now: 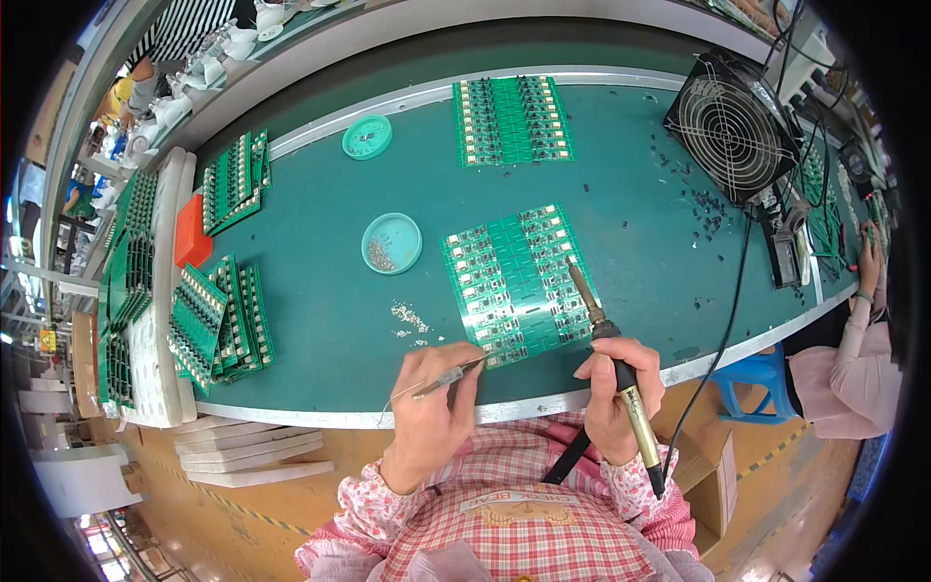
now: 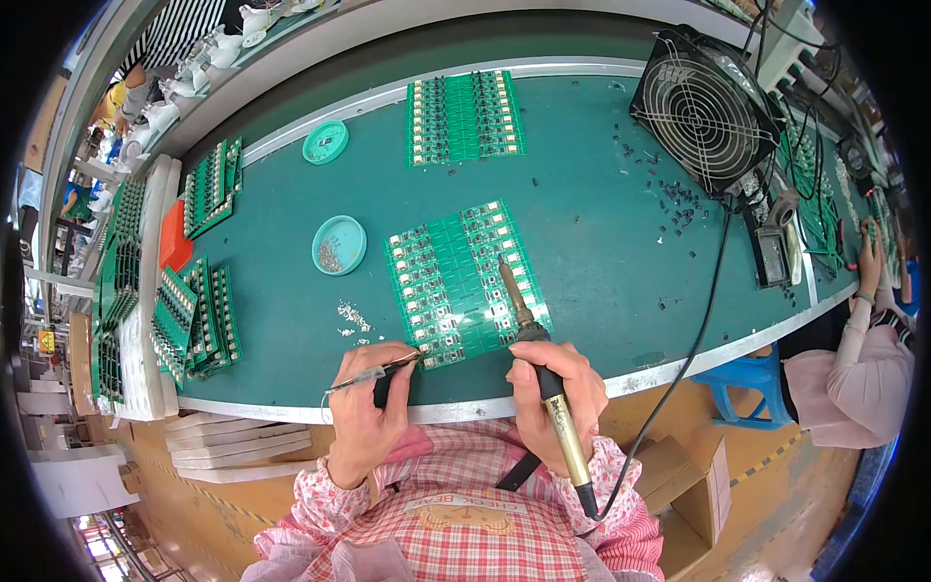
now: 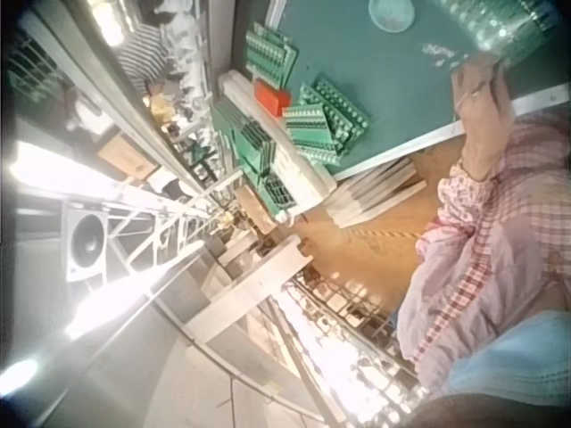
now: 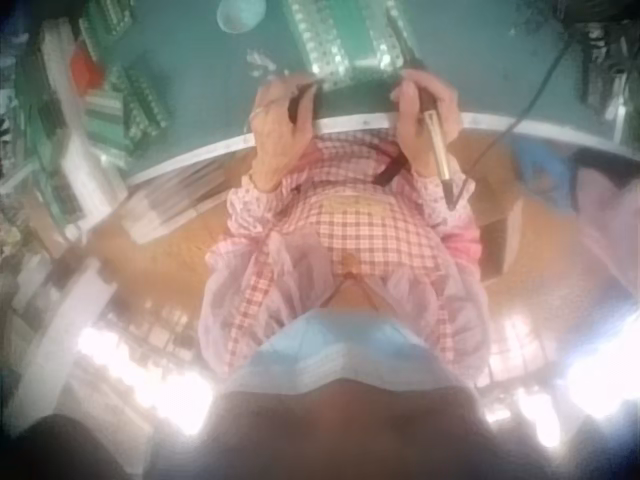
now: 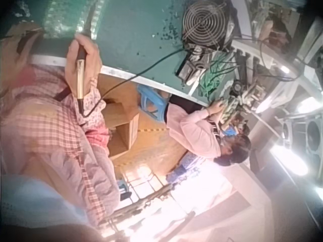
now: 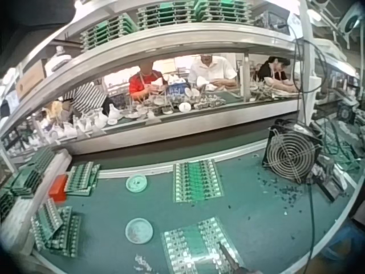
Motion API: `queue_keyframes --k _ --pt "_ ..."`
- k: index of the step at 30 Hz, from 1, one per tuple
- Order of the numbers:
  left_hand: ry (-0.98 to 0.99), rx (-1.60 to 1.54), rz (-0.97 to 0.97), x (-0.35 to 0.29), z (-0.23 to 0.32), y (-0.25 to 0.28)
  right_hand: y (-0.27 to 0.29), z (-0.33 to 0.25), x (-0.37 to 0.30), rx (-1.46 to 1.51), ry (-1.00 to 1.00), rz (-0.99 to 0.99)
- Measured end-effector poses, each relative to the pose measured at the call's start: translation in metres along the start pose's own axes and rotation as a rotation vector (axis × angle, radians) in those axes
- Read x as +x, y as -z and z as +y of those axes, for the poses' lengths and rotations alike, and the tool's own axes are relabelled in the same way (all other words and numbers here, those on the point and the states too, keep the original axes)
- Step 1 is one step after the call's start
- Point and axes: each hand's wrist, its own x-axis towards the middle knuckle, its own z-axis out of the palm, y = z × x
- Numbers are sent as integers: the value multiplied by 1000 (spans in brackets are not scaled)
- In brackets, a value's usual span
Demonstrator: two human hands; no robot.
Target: The person solders electronic components onto a circuit board panel using a soldering iron and solder wire.
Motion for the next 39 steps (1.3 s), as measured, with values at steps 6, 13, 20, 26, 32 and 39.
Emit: queue_keyframes --k 6,13,20,26,32,39 --pt "-12 10 8 0 1 2 0 -1 -1 6 15 8" --pt "-32 25 7 1 1 2 0 -4 -8 142 -44 74" --pt "-43 25 3 2 1 2 9 -10 -18 378 56 -56" --pt "-53 26 13 2 0 2 8 -18 -17 374 96 -102" --pt "-57 31 13 2 1 1 9 -19 -17 388 45 -137" --pt "-55 34 19 2 1 1 8 -20 -12 314 87 -185"
